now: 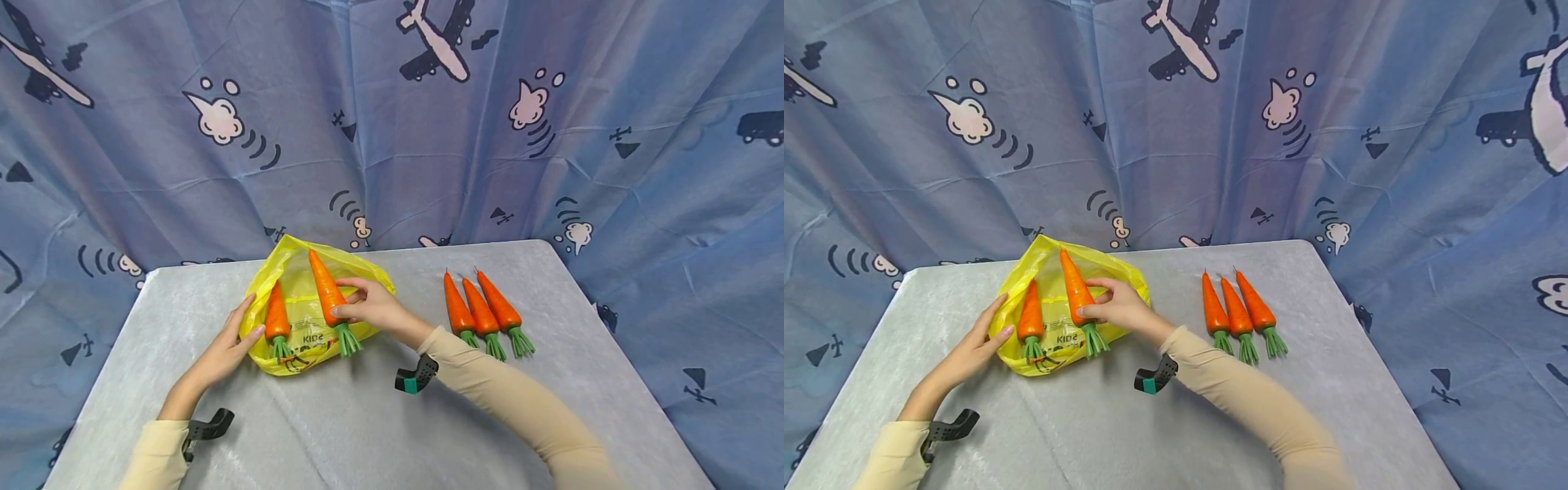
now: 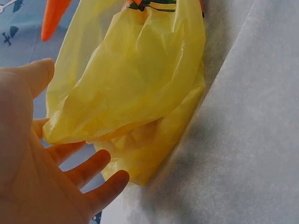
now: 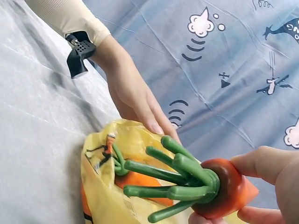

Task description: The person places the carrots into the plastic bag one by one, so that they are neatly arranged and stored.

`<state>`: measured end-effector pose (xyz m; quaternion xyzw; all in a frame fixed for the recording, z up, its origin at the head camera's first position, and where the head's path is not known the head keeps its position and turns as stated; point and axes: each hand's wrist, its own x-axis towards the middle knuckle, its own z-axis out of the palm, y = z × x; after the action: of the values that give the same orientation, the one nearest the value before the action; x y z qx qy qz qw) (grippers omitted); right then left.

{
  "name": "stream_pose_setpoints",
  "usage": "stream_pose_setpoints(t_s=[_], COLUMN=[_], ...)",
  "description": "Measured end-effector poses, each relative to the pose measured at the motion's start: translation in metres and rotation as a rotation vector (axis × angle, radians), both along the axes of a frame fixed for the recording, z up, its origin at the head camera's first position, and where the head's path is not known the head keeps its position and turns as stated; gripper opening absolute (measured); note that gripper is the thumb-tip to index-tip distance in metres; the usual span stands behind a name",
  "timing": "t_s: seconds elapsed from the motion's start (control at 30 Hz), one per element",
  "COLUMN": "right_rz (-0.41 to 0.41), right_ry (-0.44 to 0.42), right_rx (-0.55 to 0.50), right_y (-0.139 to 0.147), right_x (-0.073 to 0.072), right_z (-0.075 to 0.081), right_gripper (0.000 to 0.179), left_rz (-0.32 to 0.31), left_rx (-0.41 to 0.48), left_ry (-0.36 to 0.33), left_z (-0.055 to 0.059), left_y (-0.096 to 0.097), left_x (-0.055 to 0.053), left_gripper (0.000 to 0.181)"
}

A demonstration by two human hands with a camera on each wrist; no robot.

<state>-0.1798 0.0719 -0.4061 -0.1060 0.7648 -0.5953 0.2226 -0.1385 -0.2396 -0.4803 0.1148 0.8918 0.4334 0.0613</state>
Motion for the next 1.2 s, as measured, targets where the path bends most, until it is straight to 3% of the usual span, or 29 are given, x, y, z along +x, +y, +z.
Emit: stream_pose_setpoints(t_s=[0.57,1.2], right_rz=[0.025,-0.107], right_ry=[-0.062,-0.126], right_rx=[0.058,0.056], right_y=[-0.028,-0.063], right_x=[0.003,-0.029], right_z=[-0.018,-0.03], right_gripper=[0.066,0.063], left_rz=[-0.001,0.001], left_rx=[0.007,0.001], left_ry=[-0.019,-0.022], left_z=[0.003,0.002], left_y=[0.001,0.002], left_x=[0.001,0.0], left_gripper=[0.075,0.076])
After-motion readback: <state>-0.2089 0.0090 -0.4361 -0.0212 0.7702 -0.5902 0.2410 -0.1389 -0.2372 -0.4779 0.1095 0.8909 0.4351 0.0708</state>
